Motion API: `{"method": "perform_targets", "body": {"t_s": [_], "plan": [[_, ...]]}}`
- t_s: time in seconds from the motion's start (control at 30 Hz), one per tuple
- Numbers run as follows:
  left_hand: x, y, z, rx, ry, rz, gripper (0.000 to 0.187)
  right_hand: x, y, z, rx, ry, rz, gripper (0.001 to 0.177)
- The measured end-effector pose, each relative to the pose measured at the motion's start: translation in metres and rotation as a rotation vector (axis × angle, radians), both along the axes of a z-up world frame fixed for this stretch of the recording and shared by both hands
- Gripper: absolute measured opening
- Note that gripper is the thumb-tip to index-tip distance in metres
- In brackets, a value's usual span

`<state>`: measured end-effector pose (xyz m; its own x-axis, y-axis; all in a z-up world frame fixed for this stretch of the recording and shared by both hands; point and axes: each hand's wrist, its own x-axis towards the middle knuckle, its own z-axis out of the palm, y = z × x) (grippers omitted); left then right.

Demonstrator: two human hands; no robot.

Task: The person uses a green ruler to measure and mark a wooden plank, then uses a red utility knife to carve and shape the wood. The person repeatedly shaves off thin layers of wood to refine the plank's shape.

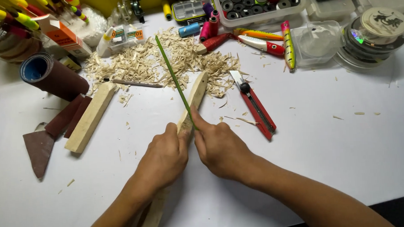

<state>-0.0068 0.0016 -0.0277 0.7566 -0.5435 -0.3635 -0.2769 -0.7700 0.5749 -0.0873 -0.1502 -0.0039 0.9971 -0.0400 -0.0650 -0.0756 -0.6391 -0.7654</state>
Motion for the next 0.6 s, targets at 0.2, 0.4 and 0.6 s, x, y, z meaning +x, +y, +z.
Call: {"method": "perform_targets", "body": {"t_s": [0.2, 0.4, 0.6], "plan": [[-0.006, -0.003, 0.009, 0.024, 0.168, 0.245, 0.038, -0.094, 0.011, -0.055, -0.084, 0.214, 0.001, 0.072], [-0.008, 0.001, 0.005, 0.015, 0.15, 0.214, 0.036, -0.151, 0.012, -0.075, -0.287, 0.583, -0.083, 0.078], [-0.013, -0.002, 0.002, 0.04, 0.113, 0.166, 0.034, -0.025, -0.001, -0.016, -0.019, 0.26, -0.071, 0.07]]}}
